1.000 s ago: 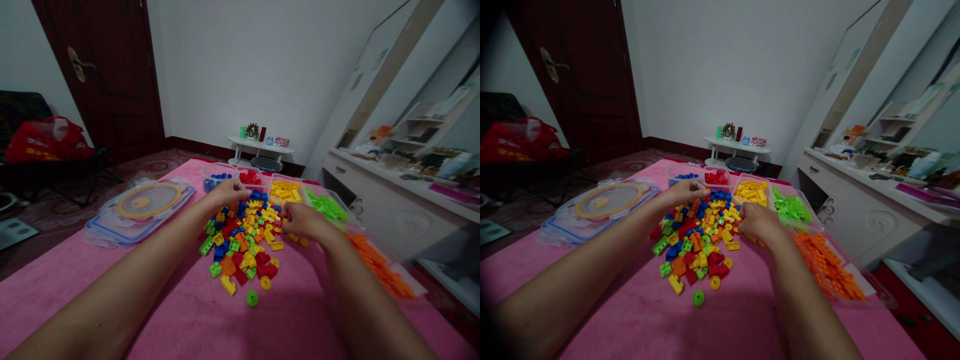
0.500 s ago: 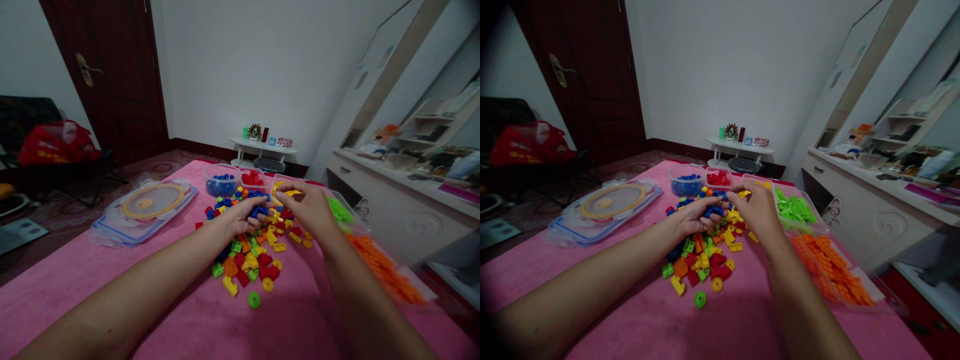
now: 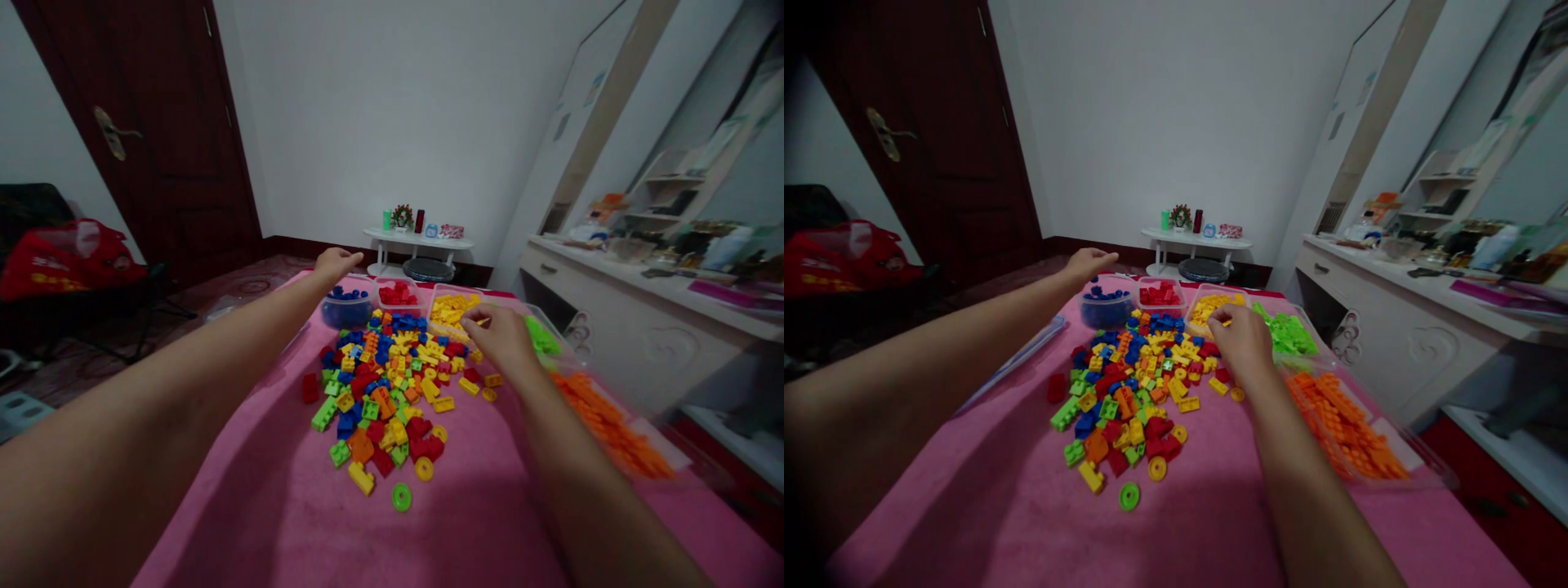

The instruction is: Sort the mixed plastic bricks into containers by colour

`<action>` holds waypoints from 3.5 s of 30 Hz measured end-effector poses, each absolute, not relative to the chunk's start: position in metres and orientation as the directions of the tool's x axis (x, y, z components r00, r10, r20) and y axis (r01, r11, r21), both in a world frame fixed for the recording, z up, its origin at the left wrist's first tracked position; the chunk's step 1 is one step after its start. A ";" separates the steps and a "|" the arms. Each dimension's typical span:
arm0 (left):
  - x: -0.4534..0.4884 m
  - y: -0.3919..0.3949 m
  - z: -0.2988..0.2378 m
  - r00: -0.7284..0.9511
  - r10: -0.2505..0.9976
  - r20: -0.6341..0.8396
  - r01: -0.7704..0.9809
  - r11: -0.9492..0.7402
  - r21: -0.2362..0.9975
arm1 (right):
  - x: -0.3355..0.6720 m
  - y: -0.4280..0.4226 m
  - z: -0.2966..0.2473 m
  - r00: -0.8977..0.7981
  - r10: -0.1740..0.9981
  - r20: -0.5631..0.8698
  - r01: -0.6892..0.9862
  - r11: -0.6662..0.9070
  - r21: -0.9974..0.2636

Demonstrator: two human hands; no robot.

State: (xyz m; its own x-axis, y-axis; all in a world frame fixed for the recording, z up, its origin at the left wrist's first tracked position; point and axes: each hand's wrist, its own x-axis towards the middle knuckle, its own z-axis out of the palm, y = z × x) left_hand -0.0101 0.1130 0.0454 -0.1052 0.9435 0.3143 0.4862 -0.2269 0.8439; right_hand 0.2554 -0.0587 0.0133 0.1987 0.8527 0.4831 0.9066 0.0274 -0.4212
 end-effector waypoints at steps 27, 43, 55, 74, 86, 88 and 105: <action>0.099 0.061 -0.036 0.727 0.660 0.187 0.648 -0.751 0.129 | 0.253 -0.047 -0.046 0.084 0.967 0.242 0.991 -0.056 -0.118; 0.094 0.068 -0.029 0.702 0.685 0.196 0.658 -0.729 0.190 | 0.262 -0.050 -0.023 0.116 0.955 0.272 0.938 -0.016 -0.345; 0.111 0.062 -0.032 0.682 0.725 0.097 0.731 -0.682 -0.038 | 0.259 -0.047 -0.023 0.125 0.938 0.323 0.918 0.014 -0.396; 0.111 0.047 -0.038 0.708 0.685 0.174 0.706 -0.695 -0.138 | 0.251 -0.047 -0.029 0.019 0.929 0.371 0.900 0.146 -0.412; 0.088 0.047 -0.038 0.708 0.686 0.167 0.706 -0.693 -0.149 | 0.246 -0.046 -0.030 0.037 0.884 0.466 0.850 0.217 -0.480; 0.080 0.045 -0.039 0.721 0.669 0.180 0.692 -0.706 -0.147 | 0.241 -0.040 -0.026 0.074 0.860 0.505 0.848 0.212 -0.485; 0.063 0.019 -0.037 0.671 0.698 0.252 0.720 -0.694 0.003 | 0.188 0.035 -0.010 -0.182 0.956 0.230 0.982 0.163 0.100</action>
